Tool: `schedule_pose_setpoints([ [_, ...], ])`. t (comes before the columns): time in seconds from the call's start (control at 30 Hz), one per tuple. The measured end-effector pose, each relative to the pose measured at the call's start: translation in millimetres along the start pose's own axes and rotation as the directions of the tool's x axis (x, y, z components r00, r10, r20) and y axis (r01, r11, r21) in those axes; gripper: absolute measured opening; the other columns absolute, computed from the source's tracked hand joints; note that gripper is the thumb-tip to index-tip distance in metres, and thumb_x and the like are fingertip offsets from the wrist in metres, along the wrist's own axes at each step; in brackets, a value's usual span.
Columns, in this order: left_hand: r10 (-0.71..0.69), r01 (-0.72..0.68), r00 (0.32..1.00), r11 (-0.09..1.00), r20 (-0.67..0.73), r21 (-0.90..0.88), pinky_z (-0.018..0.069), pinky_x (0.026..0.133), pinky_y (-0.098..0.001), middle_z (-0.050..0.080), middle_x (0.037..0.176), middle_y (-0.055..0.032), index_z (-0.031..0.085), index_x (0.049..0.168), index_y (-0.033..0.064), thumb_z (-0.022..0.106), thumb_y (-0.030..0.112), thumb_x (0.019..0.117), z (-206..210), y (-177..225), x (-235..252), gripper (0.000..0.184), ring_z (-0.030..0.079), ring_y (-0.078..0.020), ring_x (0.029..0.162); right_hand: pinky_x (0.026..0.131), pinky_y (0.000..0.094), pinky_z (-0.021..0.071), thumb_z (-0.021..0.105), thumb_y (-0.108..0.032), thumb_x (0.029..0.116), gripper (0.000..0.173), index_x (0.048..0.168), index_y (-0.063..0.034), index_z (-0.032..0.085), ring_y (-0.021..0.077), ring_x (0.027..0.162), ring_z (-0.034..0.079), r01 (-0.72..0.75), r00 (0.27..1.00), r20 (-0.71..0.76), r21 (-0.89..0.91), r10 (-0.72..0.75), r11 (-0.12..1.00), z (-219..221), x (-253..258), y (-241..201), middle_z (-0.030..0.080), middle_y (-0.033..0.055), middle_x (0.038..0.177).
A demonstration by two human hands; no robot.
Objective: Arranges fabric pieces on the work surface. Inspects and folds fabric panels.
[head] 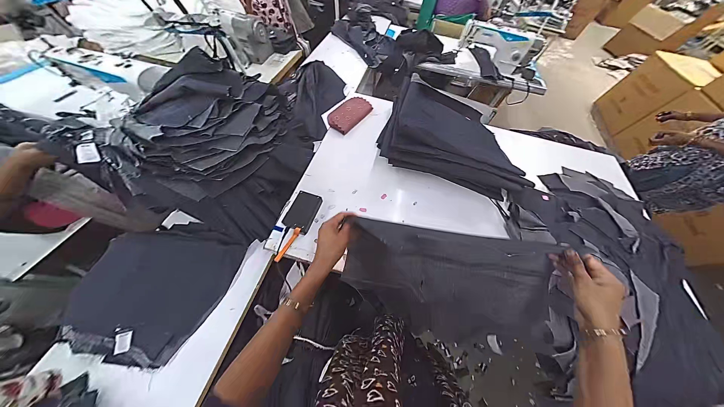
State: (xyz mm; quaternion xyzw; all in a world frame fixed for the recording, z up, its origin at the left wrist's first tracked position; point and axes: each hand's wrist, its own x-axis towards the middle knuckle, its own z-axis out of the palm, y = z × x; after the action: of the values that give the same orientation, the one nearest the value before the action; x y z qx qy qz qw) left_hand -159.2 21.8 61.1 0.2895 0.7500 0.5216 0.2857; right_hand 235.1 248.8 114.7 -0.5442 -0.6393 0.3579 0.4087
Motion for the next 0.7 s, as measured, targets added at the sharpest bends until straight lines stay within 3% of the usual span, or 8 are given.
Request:
schedule_pose_setpoints([
  [0.07,0.106,-0.101,0.982,0.994,-0.156,0.04,0.0514,0.096,-0.0489,0.07,0.112,-0.0243,0.066,0.122,-0.0071,0.046,0.005,0.1053,13.2,2.6,42.2,0.029,0.068,-0.0316,0.105,0.08,0.0213,0.0574,0.043,-0.011,0.1087,0.03,0.121,0.0117,0.058,0.0022,0.084,0.066,0.02,0.999,-0.043,0.078,-0.017,0.997,37.8,36.9,7.8,0.066,0.0088,0.103],
  [0.13,0.19,-0.165,0.962,0.977,-0.196,0.137,0.0445,0.108,-0.0552,0.057,0.138,-0.0287,0.052,0.14,-0.0057,0.055,0.014,0.1054,28.9,-1.6,73.6,0.04,0.056,-0.0403,0.129,0.096,0.0285,0.0544,0.048,-0.006,0.1049,0.038,0.137,0.014,0.049,0.0163,0.11,0.066,0.111,0.994,-0.032,0.075,-0.109,0.991,72.7,59.0,20.3,0.06,0.0249,0.131],
  [0.2,0.214,-0.185,0.975,0.928,-0.055,0.325,0.0238,0.119,-0.0657,0.019,0.164,-0.0319,0.026,0.158,-0.0045,0.068,0.035,0.097,50.6,-10.5,80.6,0.084,0.02,-0.0492,0.152,0.117,0.0396,0.0396,0.059,-0.017,0.1005,0.075,0.157,0.0119,0.02,0.0355,0.145,0.042,0.213,0.969,0.138,-0.06,-0.203,0.975,102.4,54.1,26.6,0.029,0.0344,0.159],
  [0.23,0.202,-0.213,0.977,0.878,0.071,0.429,0.0183,0.119,-0.0696,0.012,0.166,-0.0319,0.02,0.16,-0.0038,0.069,0.046,0.0938,61.8,-15.4,71.9,0.097,0.011,-0.0509,0.154,0.121,0.0465,0.033,0.064,-0.026,0.097,0.089,0.158,0.0129,0.012,0.0426,0.15,0.031,0.261,0.946,0.231,-0.138,-0.225,0.955,117.9,41.1,30.9,0.019,0.0371,0.162],
  [0.3,0.103,-0.312,0.919,0.78,0.381,0.542,0.0101,0.12,-0.0717,0.015,0.169,-0.0221,0.022,0.163,0.0052,0.064,0.057,0.0938,78.0,-31.7,38.3,0.096,0.01,-0.0436,0.156,0.124,0.0566,0.0238,0.064,-0.046,0.0937,0.098,0.156,0.0139,0.02,0.0473,0.152,0.023,0.405,0.857,0.453,-0.301,-0.245,0.863,144.0,-5.8,53.3,0.019,0.0368,0.162],
  [0.37,-0.032,-0.389,0.824,0.695,0.566,0.605,-0.0003,0.121,-0.0693,0.008,0.173,-0.0103,0.02,0.165,0.0152,0.052,0.067,0.0958,83.0,-62.8,8.6,0.092,0.004,-0.0327,0.159,0.12,0.0657,0.0226,0.05,-0.067,0.094,0.094,0.158,0.0001,0.033,0.0433,0.152,0.028,0.548,0.761,0.623,-0.467,-0.182,0.693,156.3,-53.9,83.1,0.028,0.0256,0.164],
  [0.5,0.118,-0.459,0.864,0.583,0.489,0.67,0.0035,0.122,-0.0658,0.016,0.172,-0.0036,0.024,0.164,0.0217,0.034,0.076,0.0964,75.9,-108.1,-6.2,0.088,0.012,-0.0264,0.159,0.119,0.066,0.0221,0.027,-0.071,0.0979,0.084,0.157,-0.0136,0.044,0.038,0.151,0.035,0.608,0.763,0.613,-0.569,-0.206,0.554,157.4,-69.2,116.1,0.036,0.0171,0.163],
  [0.7,0.172,-0.448,0.883,0.586,0.437,0.675,0.0051,0.121,-0.0685,0.019,0.171,-0.01,0.028,0.163,0.0141,0.037,0.075,0.0961,87.0,-100.8,31.8,0.091,0.016,-0.0318,0.158,0.122,0.0651,0.0158,0.031,-0.065,0.1012,0.078,0.16,-0.0142,0.038,0.0383,0.154,0.026,0.555,0.793,0.595,-0.611,-0.136,0.565,182.7,-19.4,101.1,0.028,0.0185,0.167],
])
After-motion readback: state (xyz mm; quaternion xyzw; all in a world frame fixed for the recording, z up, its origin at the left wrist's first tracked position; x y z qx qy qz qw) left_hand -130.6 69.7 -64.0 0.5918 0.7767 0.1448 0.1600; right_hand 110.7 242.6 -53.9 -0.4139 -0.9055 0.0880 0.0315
